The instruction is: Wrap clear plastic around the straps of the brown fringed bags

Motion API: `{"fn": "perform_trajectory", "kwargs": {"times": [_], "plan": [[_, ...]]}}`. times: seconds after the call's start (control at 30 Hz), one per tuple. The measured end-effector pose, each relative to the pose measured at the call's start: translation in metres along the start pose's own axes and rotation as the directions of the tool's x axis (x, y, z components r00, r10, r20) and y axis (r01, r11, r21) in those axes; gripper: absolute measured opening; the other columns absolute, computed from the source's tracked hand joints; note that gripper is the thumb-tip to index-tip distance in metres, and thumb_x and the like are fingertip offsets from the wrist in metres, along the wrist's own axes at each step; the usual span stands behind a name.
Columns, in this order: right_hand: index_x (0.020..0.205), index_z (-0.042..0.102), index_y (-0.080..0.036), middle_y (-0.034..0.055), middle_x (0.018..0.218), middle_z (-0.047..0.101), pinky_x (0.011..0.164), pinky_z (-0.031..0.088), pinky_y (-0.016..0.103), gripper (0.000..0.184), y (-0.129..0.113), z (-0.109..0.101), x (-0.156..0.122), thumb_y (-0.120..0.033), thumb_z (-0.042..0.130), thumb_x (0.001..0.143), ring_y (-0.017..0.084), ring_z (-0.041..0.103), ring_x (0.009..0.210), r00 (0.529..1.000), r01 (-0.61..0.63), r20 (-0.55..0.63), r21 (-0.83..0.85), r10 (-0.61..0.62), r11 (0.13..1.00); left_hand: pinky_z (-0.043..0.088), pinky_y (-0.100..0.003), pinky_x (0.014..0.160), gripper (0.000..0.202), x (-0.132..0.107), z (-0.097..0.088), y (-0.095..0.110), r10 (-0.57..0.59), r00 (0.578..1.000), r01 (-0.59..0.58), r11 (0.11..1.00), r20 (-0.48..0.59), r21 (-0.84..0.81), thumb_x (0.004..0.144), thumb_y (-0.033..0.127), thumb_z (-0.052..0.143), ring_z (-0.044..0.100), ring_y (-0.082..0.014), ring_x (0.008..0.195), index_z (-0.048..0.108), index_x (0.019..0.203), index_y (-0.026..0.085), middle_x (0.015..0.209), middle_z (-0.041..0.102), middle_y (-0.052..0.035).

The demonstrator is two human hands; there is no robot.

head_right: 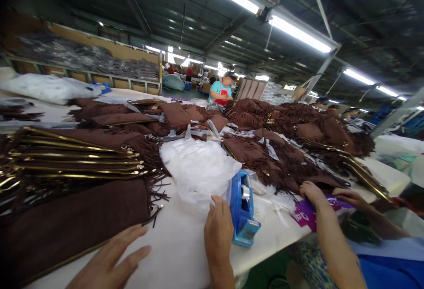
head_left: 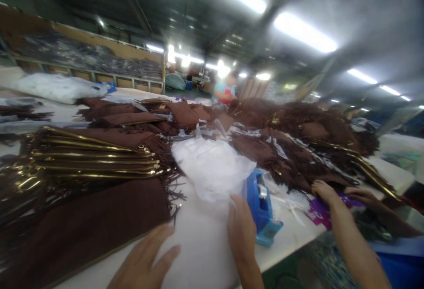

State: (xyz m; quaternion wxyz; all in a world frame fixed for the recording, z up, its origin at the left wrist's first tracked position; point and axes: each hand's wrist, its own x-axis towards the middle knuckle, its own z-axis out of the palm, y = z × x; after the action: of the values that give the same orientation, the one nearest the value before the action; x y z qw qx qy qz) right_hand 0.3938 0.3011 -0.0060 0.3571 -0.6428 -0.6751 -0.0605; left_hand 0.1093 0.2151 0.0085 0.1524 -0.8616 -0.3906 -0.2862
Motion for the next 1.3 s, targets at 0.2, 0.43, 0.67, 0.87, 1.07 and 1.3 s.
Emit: {"fn": "perform_trajectory", "kwargs": {"times": [0.2, 0.43, 0.67, 0.87, 1.07, 1.3], "plan": [[0.103, 0.064, -0.019, 0.0043, 0.097, 0.071, 0.084, 0.051, 0.029, 0.026, 0.015, -0.016, -0.007, -0.021, 0.039, 0.098, 0.019, 0.067, 0.091, 0.989, 0.045, 0.138, -0.012, -0.043, 0.999, 0.043, -0.054, 0.106, 0.054, 0.1, 0.084, 0.034, -0.045, 0.976, 0.075, 0.988, 0.213, -0.137, 0.082, -0.003, 0.044, 0.034, -0.0345, 0.138, 0.054, 0.129, 0.023, 0.151, 0.038, -0.0105], [0.125, 0.058, -0.01, 0.0176, 0.129, 0.057, 0.097, 0.042, 0.038, 0.046, 0.016, -0.017, 0.036, 0.001, 0.035, 0.087, 0.029, 0.051, 0.121, 0.995, -0.014, 0.094, -0.113, 0.025, 0.994, 0.047, -0.047, 0.099, 0.028, 0.11, 0.125, 0.032, -0.187, 0.94, 0.254, 0.942, 0.285, -0.219, 0.085, -0.004, 0.048, 0.051, -0.0286, 0.118, 0.062, 0.102, 0.014, 0.114, 0.061, -0.0118], [0.082, 0.07, -0.017, 0.0165, 0.09, 0.066, 0.081, 0.04, 0.046, 0.027, 0.011, -0.003, 0.068, -0.004, 0.046, 0.083, 0.035, 0.054, 0.098, 0.988, -0.065, 0.135, -0.064, 0.073, 0.996, 0.049, -0.045, 0.092, 0.02, 0.113, 0.116, 0.033, -0.27, 0.937, 0.327, 0.899, 0.219, -0.29, 0.091, 0.003, 0.047, 0.055, -0.0253, 0.104, 0.061, 0.095, 0.017, 0.105, 0.059, -0.0089], [0.08, 0.062, -0.022, 0.0046, 0.078, 0.064, 0.074, 0.042, 0.036, 0.022, 0.008, -0.027, 0.051, -0.034, 0.048, 0.092, 0.025, 0.056, 0.079, 0.967, -0.178, 0.23, 0.282, 0.114, 0.943, 0.049, -0.042, 0.095, 0.021, 0.112, 0.112, 0.03, -0.319, 0.933, 0.36, 0.838, 0.167, -0.41, 0.096, 0.014, 0.042, 0.056, -0.0235, 0.107, 0.062, 0.099, 0.019, 0.109, 0.061, -0.009], [0.068, 0.049, -0.021, -0.0035, 0.062, 0.051, 0.054, 0.04, 0.023, 0.038, -0.026, -0.036, 0.019, -0.052, 0.05, 0.089, 0.013, 0.046, 0.057, 0.875, -0.443, 0.466, 0.655, 0.134, 0.612, 0.038, -0.046, 0.106, 0.042, 0.114, 0.069, 0.026, -0.611, 0.697, 0.576, 0.165, 0.375, -0.801, 0.098, 0.048, 0.039, 0.049, -0.0271, 0.125, 0.055, 0.125, 0.02, 0.134, 0.054, -0.0127], [0.069, 0.054, -0.02, -0.0066, 0.055, 0.043, 0.053, 0.032, 0.019, 0.036, -0.074, -0.024, -0.021, -0.05, 0.074, 0.076, 0.01, 0.036, 0.054, 0.733, -0.68, 0.668, 0.727, 0.13, 0.097, 0.045, -0.029, 0.07, 0.03, 0.083, 0.017, 0.03, -0.487, 0.667, 0.44, -0.353, 0.564, -0.826, 0.07, 0.035, 0.079, 0.06, -0.0197, 0.072, 0.064, 0.081, 0.011, 0.078, 0.067, -0.0064]]}}
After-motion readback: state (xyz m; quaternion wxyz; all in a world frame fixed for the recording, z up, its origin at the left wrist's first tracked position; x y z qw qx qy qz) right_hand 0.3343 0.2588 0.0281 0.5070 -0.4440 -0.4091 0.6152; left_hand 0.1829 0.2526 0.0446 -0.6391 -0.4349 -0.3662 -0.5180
